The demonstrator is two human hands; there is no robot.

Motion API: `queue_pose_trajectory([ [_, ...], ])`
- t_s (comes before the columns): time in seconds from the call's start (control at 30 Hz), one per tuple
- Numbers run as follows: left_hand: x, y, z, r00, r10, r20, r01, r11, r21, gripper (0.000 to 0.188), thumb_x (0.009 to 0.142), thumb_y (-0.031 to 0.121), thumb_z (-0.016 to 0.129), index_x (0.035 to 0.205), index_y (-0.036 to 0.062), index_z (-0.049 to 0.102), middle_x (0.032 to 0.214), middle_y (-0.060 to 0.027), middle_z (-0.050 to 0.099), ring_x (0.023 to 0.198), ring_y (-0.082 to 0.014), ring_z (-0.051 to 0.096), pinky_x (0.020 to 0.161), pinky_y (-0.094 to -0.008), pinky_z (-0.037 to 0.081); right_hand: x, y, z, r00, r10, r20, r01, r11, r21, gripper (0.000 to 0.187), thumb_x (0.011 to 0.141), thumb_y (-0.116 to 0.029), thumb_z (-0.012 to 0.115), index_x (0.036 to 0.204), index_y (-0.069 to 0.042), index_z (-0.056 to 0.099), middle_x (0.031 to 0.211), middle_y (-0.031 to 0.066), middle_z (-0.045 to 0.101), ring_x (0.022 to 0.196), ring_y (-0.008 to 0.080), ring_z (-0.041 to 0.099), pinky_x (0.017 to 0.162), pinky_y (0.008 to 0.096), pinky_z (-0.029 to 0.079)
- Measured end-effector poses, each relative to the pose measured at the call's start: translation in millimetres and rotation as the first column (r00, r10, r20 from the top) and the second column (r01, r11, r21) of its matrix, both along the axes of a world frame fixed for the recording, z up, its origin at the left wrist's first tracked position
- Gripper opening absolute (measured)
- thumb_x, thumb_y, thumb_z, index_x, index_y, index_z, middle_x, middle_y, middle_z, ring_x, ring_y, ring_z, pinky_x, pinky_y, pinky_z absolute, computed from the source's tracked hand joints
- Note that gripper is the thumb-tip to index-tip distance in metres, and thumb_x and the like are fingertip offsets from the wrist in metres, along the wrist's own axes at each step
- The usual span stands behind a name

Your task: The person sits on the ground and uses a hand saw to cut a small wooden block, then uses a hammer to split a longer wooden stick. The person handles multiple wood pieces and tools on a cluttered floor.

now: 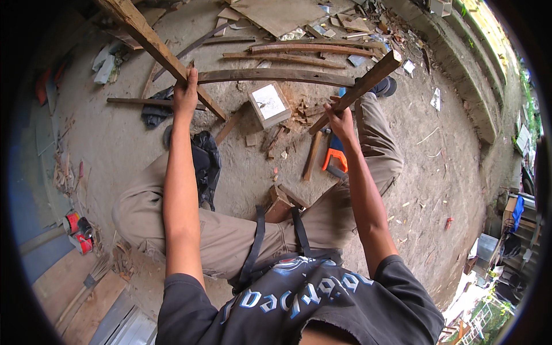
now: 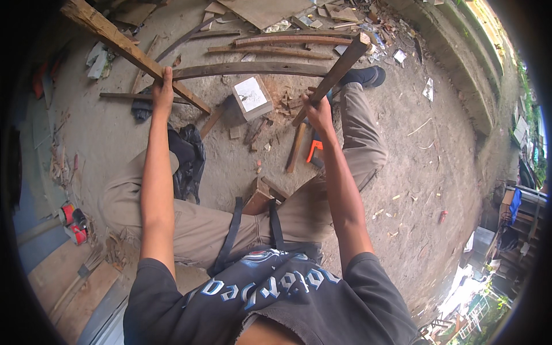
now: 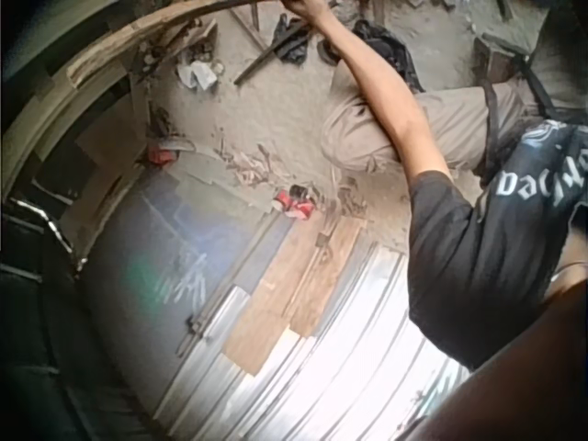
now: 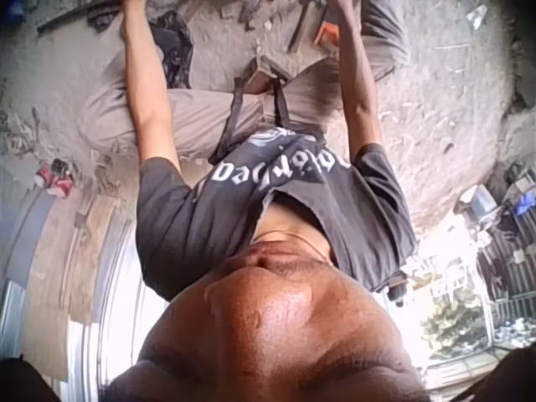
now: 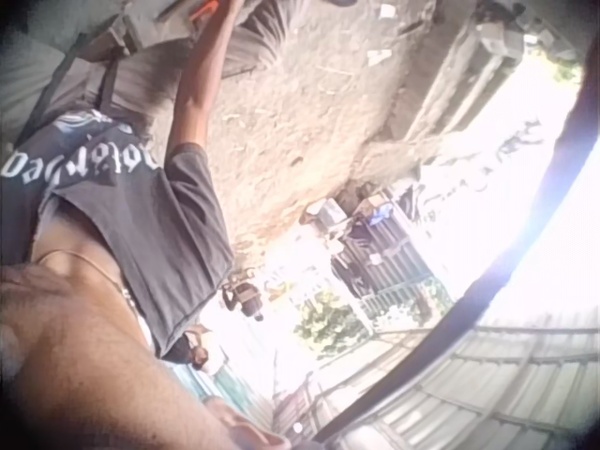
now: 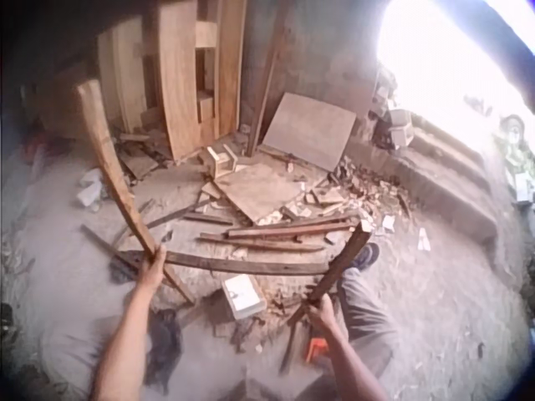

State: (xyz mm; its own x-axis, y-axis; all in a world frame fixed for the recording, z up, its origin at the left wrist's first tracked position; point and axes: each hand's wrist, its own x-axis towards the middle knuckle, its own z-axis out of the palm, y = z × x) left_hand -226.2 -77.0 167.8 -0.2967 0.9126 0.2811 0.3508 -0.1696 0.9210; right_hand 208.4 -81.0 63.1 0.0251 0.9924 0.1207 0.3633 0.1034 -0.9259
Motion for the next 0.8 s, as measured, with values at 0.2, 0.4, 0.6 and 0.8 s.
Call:
queue_pose_trajectory([
  [0.2,8.2,-0.8,2.0,0.998,0.051,0.022,-0.052,0.998,0.028,0.058,0.095,0.053,0.054,0.105,-0.0039,0.056,0.097,-0.0080,0.057,0.091,-0.0163,0.048,0.084,-0.0277,0.041,2.3,-2.7,1.9,0.998,0.032,-0.050,-0.032,0.999,0.004,0.036,0.090,-0.020,0.067,0.116,0.003,0.055,0.083,0.0027,0.058,0.078,0.0119,0.055,0.072,0.0288,0.047],
  [0.4,2.5,-1.2,-1.9,0.995,0.089,0.051,-0.090,0.996,0.008,0.060,0.093,0.057,0.054,0.099,-0.0033,0.056,0.091,-0.0065,0.056,0.087,-0.0157,0.047,0.080,-0.0280,0.041,-6.2,-20.1,-4.7,0.996,0.052,-0.074,-0.053,0.998,-0.019,0.033,0.090,-0.020,0.067,0.114,0.001,0.056,0.083,0.0020,0.057,0.077,0.0112,0.053,0.071,0.0285,0.046],
  [0.6,-3.4,3.0,-17.0,0.991,0.114,0.067,-0.115,0.993,0.007,0.064,0.090,0.064,0.053,0.088,-0.0007,0.052,0.083,-0.0033,0.052,0.081,-0.0139,0.047,0.073,-0.0290,0.041,-8.7,-28.9,-26.8,0.999,-0.023,-0.030,0.022,1.000,-0.009,0.031,0.092,-0.024,0.066,0.110,-0.001,0.057,0.087,0.0062,0.061,0.081,0.0140,0.056,0.073,0.0306,0.047],
  [0.8,-18.2,-0.1,20.2,0.821,0.332,0.464,-0.346,0.937,-0.057,0.064,0.088,0.069,0.049,0.093,0.0050,0.053,0.075,0.0001,0.047,0.073,-0.0116,0.047,0.068,-0.0310,0.043,-23.6,-53.9,27.2,1.000,0.018,0.024,-0.020,0.996,0.089,0.034,0.094,-0.023,0.062,0.116,0.001,0.050,0.084,0.0087,0.060,0.076,0.0166,0.059,0.070,0.0327,0.048],
])
